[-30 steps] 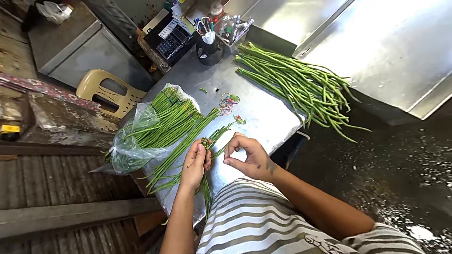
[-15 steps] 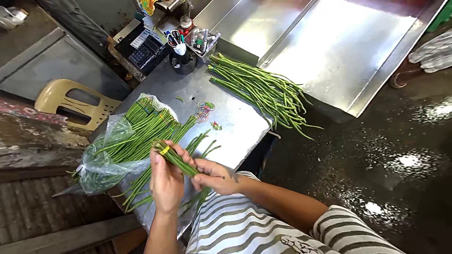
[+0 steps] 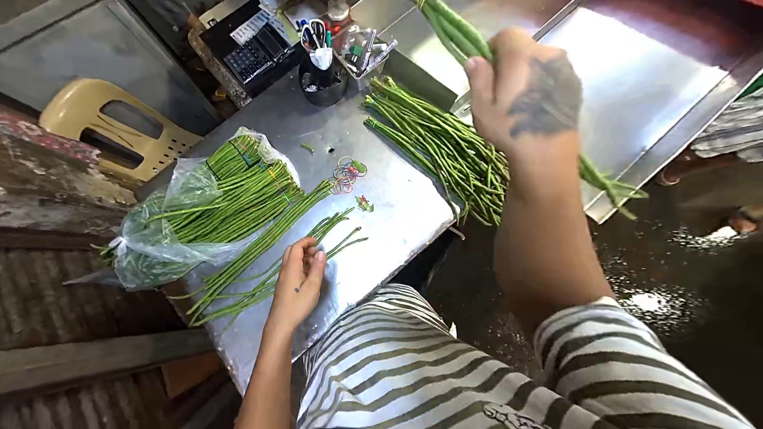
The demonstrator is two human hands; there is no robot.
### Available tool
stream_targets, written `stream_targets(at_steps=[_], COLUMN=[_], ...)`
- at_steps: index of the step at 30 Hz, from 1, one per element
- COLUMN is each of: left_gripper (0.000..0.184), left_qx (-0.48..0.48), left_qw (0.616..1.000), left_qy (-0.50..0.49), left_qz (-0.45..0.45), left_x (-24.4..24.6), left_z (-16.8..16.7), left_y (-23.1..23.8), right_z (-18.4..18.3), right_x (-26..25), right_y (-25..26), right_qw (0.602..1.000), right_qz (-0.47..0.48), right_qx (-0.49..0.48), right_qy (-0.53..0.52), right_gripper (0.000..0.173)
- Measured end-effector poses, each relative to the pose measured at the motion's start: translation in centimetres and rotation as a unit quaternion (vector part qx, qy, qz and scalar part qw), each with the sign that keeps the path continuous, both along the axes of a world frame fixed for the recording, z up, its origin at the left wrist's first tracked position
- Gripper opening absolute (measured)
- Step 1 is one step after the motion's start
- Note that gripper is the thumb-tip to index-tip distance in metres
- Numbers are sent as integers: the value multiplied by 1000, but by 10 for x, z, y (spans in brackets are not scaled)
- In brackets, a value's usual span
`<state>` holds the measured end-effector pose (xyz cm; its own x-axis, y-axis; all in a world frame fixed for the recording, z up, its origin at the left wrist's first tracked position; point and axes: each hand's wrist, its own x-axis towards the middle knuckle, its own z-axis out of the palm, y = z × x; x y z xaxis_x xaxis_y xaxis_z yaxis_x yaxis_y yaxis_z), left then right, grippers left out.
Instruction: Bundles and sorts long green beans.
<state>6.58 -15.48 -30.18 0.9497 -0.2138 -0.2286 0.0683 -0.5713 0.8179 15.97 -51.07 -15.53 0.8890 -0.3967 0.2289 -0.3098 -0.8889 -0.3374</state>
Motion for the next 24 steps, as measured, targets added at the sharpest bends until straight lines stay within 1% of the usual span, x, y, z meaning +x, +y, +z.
stream_targets(at_steps=[2, 3, 5, 6, 8, 10, 11, 14, 15, 16, 18, 19, 22, 24], left_gripper=[50, 52, 59, 63, 62, 58, 59, 69, 68, 63, 45, 39, 29, 27], left_qx=[90, 128, 201, 234, 290, 326, 339, 371, 385, 404, 436, 438, 419, 376], left_qw=[996, 992, 978, 969, 950, 933, 926, 916, 913, 906, 888, 886, 894, 914], left_qy=[8, -5, -51, -72, -106, -144, -159, -144, -126, -112, -121, -121, -102, -76], left_qz=[-14, -16, -22, -27, -39, -50, -52, -43, -43, -50, -78, -89, -118, -136], left_x=[1, 0, -1, -1, -4, -10, -8, 4, 10, 16, 25, 27, 37, 44], left_z=[-26, -41, -72, -84, -101, -113, -116, -117, -116, -114, -112, -113, -112, -109], left_y=[7, 9, 11, 10, 1, -10, -16, -29, -32, -35, -39, -40, -35, -26], right_z=[-39, -63, -102, -117, -147, -184, -201, -247, -257, -266, -275, -276, -269, -261], right_x=[52, 69, 80, 75, 52, 14, -7, -62, -79, -94, -119, -129, -144, -153], right_y=[-19, -25, -23, -12, 18, 52, 69, 104, 111, 115, 117, 117, 114, 117], right_qw=[999, 997, 996, 995, 986, 964, 952, 929, 921, 914, 905, 905, 910, 909], right_qz=[10, 24, 55, 73, 136, 215, 244, 268, 271, 278, 297, 300, 294, 278], right_qx=[-8, -4, 11, 22, 65, 130, 163, 248, 271, 286, 292, 288, 275, 291], right_qy=[52, 70, 74, 70, 77, 91, 85, 63, 68, 74, 83, 86, 97, 106], right_gripper=[50, 51, 59, 61, 54, 48, 46, 40, 40, 40, 41, 40, 39, 39])
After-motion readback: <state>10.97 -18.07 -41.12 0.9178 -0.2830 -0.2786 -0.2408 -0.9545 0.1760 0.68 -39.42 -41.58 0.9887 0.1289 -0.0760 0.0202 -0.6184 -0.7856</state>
